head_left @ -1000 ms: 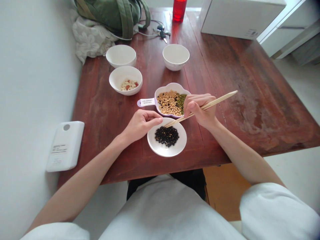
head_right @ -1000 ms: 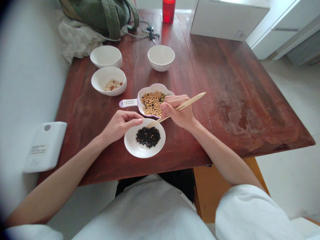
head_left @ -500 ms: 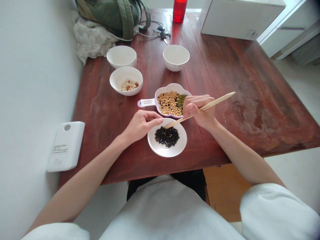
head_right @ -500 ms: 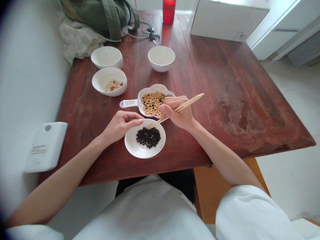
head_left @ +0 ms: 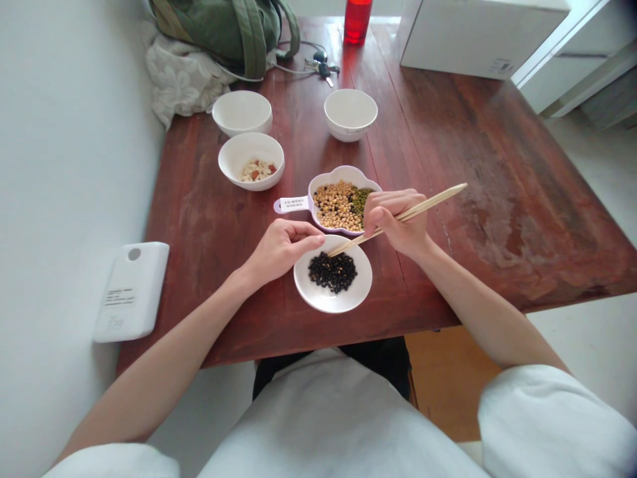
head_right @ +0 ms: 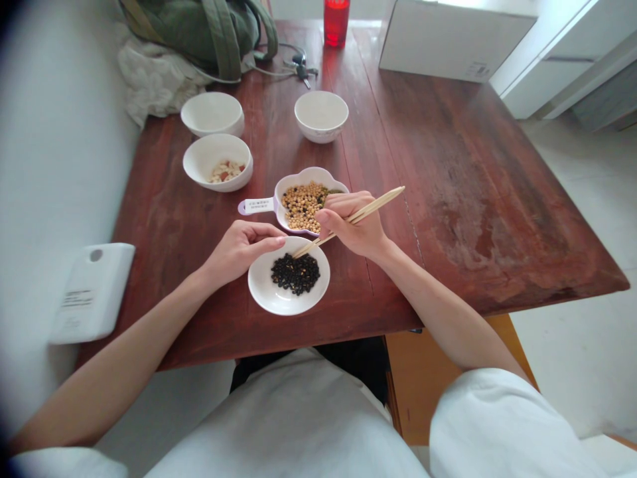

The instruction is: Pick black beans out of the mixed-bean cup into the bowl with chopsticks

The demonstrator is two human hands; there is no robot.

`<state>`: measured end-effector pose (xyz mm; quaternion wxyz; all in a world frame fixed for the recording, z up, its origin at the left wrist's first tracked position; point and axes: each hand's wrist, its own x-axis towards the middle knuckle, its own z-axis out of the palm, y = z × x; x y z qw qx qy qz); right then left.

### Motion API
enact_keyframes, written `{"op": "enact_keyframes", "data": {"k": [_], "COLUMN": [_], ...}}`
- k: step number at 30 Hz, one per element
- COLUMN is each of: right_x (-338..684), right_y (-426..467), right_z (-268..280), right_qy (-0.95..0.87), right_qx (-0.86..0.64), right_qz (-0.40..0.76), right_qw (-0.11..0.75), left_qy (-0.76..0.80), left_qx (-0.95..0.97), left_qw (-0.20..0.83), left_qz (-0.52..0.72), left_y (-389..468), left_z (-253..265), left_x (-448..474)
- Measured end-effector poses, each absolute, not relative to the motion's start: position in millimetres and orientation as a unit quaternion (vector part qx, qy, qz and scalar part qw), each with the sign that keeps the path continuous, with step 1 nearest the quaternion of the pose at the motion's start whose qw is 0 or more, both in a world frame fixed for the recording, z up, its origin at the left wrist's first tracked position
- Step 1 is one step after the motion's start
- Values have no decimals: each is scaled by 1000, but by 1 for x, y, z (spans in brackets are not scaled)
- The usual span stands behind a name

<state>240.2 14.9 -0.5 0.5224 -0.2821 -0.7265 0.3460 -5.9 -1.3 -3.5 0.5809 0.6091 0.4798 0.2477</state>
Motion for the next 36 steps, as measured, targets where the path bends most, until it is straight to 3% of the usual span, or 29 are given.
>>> {"op": "enact_keyframes", "data": {"k": [36], "right_x": [241], "right_y": [16], "right_z": [-1], "right_qy": [-733], "right_qx": [-270], "right_qz": [363], "right_qw": [508], "left_qy": [489], "left_qx": [628], "left_qw": [552], "left_qz": [249], "left_y": [-2], "left_z": [3], "left_x": [-4]}}
